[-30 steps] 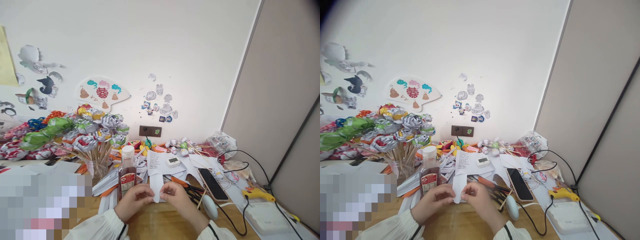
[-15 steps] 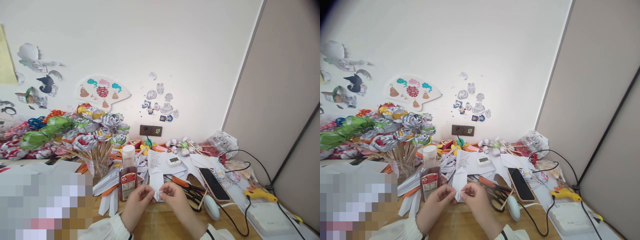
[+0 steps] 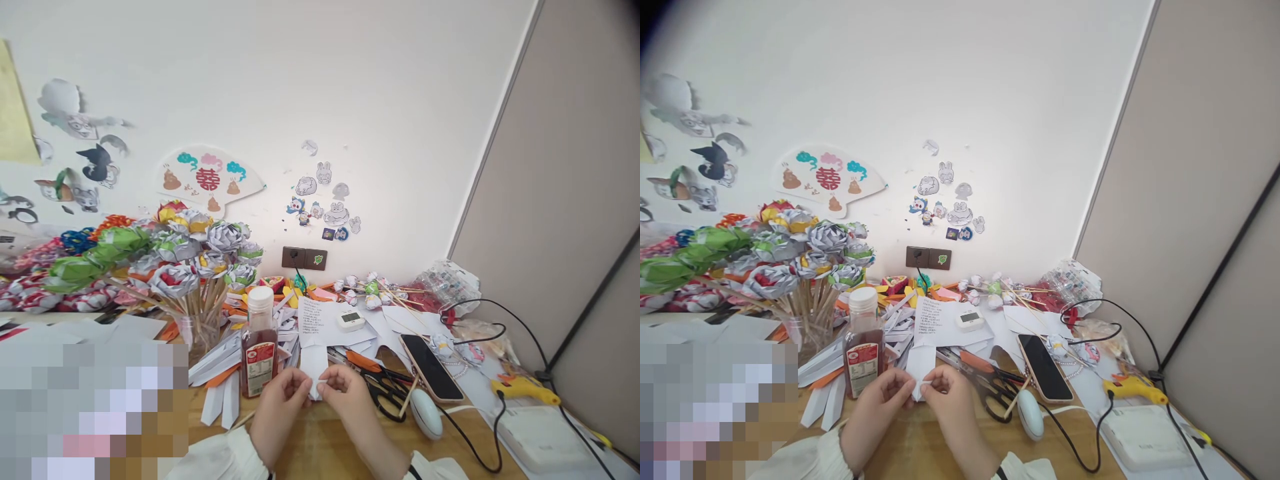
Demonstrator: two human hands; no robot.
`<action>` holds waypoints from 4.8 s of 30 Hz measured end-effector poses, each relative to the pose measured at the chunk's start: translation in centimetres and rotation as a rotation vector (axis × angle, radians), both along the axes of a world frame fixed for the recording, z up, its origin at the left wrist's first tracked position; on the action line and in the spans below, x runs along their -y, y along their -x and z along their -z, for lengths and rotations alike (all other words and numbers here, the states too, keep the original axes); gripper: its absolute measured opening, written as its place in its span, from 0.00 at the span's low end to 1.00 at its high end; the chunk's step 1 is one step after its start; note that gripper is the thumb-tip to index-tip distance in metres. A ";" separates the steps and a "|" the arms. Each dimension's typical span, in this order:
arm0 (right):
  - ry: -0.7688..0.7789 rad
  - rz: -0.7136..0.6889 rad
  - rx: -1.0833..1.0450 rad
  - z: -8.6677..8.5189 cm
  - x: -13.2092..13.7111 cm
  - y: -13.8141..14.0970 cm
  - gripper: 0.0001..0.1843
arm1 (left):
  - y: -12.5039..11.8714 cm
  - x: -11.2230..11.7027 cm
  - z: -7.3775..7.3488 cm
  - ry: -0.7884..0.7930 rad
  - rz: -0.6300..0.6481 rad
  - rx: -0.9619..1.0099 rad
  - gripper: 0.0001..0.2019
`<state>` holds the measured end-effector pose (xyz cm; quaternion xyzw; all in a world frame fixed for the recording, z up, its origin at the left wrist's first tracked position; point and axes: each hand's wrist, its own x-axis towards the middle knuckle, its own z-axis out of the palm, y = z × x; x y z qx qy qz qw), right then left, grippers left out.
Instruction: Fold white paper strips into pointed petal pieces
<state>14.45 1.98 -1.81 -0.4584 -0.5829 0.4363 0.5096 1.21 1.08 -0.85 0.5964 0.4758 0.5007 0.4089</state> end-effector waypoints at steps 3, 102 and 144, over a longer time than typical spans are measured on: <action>0.010 0.005 -0.007 -0.2 0.2 0.2 0.06 | -0.2 0.1 0.1 0.017 -0.005 0.081 0.05; 0.063 -0.158 -0.273 -0.3 -0.1 -0.4 0.18 | -0.5 0.3 1.4 0.312 0.261 0.300 0.17; 0.018 -0.273 -0.193 -1.2 1.0 -0.3 0.17 | -1.2 0.7 1.0 0.257 0.195 0.222 0.20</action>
